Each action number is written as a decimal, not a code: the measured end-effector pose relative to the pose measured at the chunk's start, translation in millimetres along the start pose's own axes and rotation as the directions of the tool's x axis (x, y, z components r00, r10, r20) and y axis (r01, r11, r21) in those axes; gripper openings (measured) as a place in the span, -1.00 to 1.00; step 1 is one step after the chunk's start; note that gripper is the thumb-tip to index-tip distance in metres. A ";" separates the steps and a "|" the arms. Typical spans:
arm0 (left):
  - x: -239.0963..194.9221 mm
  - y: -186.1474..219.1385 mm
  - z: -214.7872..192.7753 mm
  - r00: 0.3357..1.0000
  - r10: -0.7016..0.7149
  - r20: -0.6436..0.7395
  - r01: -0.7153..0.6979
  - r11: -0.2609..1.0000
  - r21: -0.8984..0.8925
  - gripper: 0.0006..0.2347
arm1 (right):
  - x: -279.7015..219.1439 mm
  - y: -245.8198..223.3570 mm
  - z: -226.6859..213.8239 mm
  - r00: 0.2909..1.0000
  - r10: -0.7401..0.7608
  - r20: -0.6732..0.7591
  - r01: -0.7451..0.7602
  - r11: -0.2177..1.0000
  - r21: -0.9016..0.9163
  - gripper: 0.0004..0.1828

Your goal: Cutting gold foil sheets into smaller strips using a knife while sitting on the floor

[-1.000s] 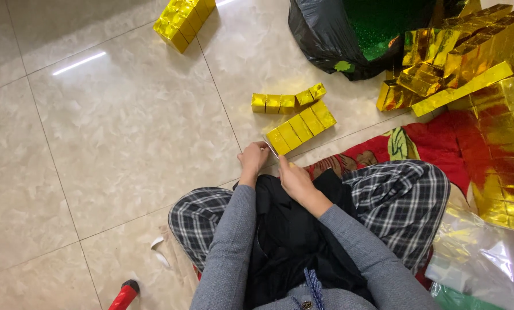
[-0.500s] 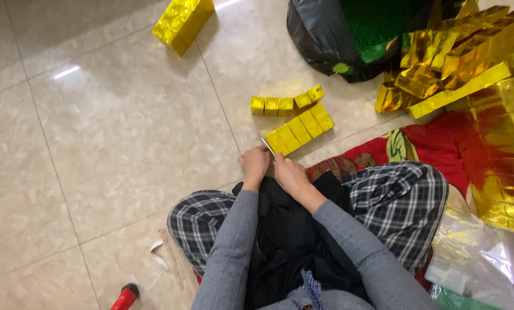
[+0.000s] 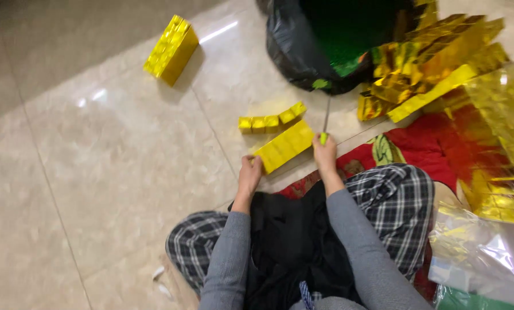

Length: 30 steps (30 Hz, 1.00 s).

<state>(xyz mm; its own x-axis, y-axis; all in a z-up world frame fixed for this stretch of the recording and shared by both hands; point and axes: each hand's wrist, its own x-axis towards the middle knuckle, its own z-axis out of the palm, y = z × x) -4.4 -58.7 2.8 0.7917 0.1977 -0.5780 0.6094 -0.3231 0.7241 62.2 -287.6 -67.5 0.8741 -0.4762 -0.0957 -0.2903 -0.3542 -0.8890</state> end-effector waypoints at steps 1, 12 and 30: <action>7.7 -6.6 -1.5 1.000 0.025 0.012 -0.025 1.000 0.013 -0.51 | -2.0 -0.9 -2.8 1.000 -0.001 -0.027 0.002 1.000 0.012 -0.64; 7.7 -0.6 -13.1 0.964 0.126 -0.234 -0.165 0.973 -0.159 -0.61 | -14.0 -116.8 -103.8 0.975 0.147 0.169 -0.210 0.862 0.461 -0.71; 23.4 76.4 -42.1 0.916 0.322 -0.240 -0.337 0.941 -0.021 -0.30 | 110.2 -33.9 -153.1 0.785 0.363 0.502 0.328 0.443 -0.834 -0.53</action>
<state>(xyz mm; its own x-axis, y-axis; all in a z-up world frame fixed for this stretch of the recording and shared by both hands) 62.6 -39.8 60.4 0.9317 0.2992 -0.2059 0.3081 -0.3511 0.8842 108.7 -451.3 20.7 0.7762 -0.0985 -0.6228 -0.1665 -0.9847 -0.0519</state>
